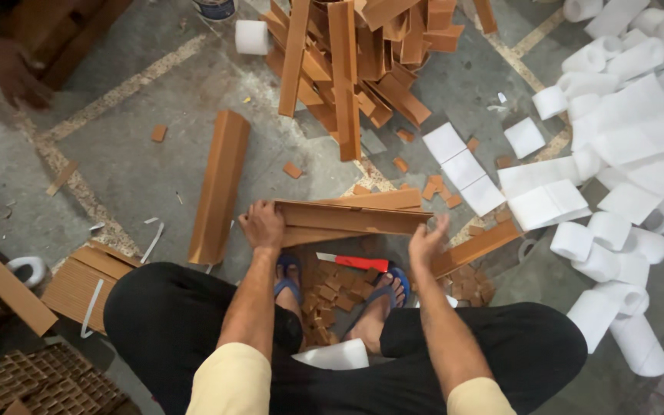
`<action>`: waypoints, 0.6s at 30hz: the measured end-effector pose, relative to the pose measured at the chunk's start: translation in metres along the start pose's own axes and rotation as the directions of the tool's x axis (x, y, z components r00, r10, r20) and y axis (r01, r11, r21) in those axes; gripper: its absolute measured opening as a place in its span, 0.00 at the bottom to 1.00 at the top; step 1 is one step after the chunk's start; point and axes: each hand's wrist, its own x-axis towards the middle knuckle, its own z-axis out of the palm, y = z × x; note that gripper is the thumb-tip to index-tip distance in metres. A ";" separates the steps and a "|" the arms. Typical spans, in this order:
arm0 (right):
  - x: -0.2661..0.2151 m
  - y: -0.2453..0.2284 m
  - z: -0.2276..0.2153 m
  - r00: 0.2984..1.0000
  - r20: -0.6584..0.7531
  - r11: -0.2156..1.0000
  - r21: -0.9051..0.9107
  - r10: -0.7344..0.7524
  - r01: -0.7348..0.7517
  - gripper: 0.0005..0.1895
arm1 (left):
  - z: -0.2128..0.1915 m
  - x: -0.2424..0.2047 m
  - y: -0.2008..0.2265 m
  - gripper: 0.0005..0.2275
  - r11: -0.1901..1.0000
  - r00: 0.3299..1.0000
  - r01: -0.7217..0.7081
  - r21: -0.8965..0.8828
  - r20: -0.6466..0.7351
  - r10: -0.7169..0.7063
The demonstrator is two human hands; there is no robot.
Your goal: The person sits on the floor and uses a red utility knife to cut long brown cardboard strips into smaller pieces. The person repeatedly picks up a strip, cuts it, and places the resulting pieces onto a growing pile on the floor.
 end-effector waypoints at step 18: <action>-0.092 -0.029 -0.011 0.277 0.947 0.843 -0.013 -0.162 0.538 0.17 | 0.012 0.012 0.102 0.07 0.736 0.720 -0.677 0.005 0.208 0.662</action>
